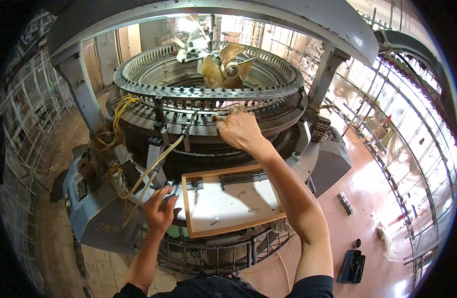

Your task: The person repeatedly picks small metal components from a wooden tray and places them into slots on a large circular machine. They use both hands to position and press each piece into place, then return to the tray for the next component.

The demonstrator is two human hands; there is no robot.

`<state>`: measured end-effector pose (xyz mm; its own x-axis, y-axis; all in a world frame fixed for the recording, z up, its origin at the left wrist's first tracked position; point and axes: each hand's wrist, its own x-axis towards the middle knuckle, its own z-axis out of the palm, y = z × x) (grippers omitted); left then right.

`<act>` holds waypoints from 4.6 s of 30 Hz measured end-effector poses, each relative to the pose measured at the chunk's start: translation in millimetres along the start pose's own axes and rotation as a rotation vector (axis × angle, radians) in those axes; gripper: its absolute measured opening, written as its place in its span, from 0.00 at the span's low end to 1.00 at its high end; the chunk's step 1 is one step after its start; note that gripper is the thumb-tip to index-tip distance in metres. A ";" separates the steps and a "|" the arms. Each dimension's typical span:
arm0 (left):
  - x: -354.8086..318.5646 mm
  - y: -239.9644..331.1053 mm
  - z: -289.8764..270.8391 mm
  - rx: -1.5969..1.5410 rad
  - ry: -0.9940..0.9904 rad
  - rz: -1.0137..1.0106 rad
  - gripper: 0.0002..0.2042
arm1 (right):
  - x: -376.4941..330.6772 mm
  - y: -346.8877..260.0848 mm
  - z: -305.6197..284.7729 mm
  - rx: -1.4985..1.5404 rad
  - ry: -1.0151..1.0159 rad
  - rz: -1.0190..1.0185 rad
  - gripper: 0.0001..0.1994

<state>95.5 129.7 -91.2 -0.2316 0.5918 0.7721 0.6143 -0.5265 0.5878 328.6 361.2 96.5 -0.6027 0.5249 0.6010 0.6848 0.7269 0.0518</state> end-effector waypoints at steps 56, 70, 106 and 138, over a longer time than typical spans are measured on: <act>5.5 -1.6 9.5 0.185 0.065 -0.062 0.12 | 3.1 22.4 -4.8 -0.185 -0.197 -0.013 0.16; 6.1 2.1 8.2 0.163 0.052 -0.048 0.12 | -225.3 -15.9 -47.1 0.547 -0.299 0.482 0.07; 40.9 92.1 58.4 0.225 -0.259 -0.477 0.14 | -140.1 -72.3 62.7 0.123 -0.320 0.034 0.06; -41.6 120.5 31.6 0.345 -0.527 0.264 0.18 | -159.6 46.7 27.3 0.379 -0.244 0.302 0.09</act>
<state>202.9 60.9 -60.2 0.3035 0.7348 0.6066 0.8255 -0.5207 0.2178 445.6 323.4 -18.8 -0.5104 0.7899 0.3398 0.6736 0.6129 -0.4130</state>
